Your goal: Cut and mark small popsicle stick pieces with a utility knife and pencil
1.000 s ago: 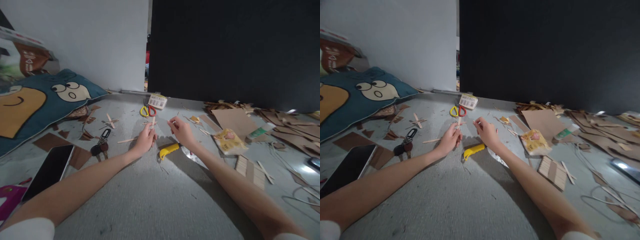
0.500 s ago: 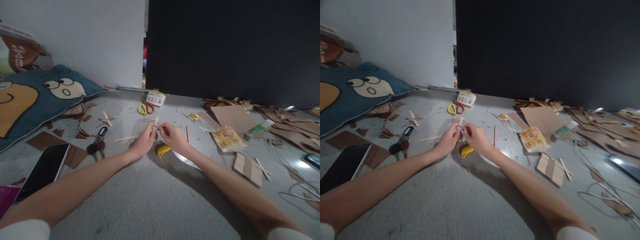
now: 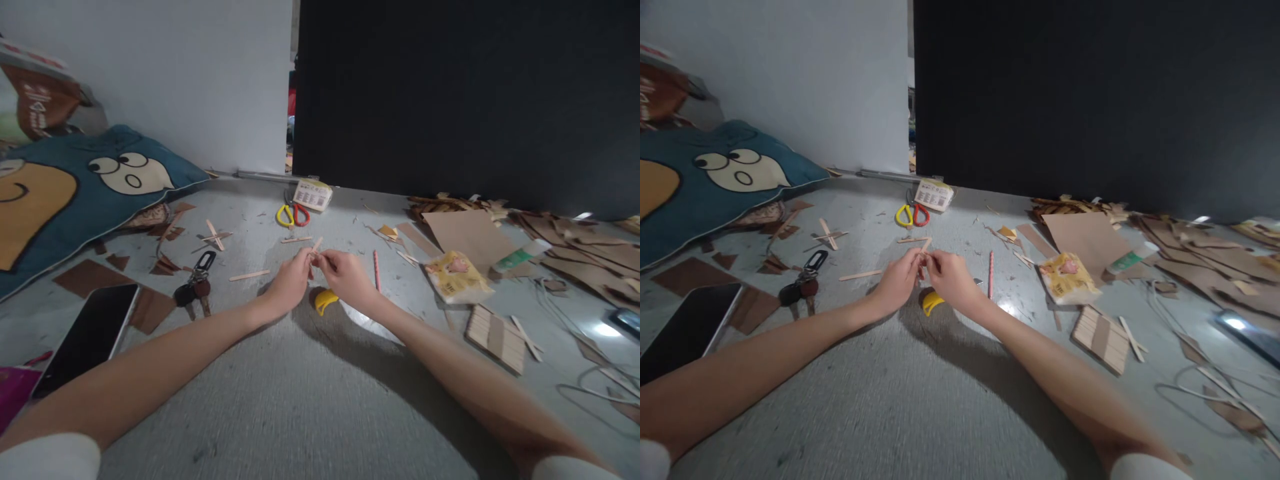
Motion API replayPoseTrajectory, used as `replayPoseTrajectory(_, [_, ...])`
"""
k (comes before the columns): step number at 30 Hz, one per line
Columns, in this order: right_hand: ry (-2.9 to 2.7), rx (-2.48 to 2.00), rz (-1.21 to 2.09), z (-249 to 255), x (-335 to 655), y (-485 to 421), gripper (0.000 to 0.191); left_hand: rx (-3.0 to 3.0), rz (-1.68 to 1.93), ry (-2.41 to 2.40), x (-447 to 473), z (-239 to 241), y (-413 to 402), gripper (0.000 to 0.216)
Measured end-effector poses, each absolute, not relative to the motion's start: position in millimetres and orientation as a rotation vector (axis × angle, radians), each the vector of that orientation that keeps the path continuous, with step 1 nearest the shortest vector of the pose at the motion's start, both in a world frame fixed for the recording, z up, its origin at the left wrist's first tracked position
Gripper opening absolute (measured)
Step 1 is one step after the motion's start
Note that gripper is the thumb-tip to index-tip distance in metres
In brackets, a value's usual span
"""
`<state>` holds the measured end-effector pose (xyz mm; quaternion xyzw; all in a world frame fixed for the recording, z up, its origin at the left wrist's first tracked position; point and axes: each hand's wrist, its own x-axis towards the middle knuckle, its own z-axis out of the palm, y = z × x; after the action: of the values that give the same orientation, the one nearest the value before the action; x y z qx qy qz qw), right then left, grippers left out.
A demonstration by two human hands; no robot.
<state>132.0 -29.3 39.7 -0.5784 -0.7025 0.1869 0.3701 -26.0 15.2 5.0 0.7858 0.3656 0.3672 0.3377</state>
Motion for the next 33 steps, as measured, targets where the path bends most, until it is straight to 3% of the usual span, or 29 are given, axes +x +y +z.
replayPoseTrajectory(20, [-1.820,-1.478,0.476,45,127,-33,0.028,2.013,0.996,0.873,-26,-2,11,0.015])
replayPoseTrajectory(26, [-1.866,-1.502,0.493,52,132,-32,0.028,2.034,1.011,0.844,-26,-5,14,0.022])
replayPoseTrajectory(33, [-1.819,-1.497,0.480,47,124,-36,0.028,1.980,0.969,0.913,-25,2,7,0.012])
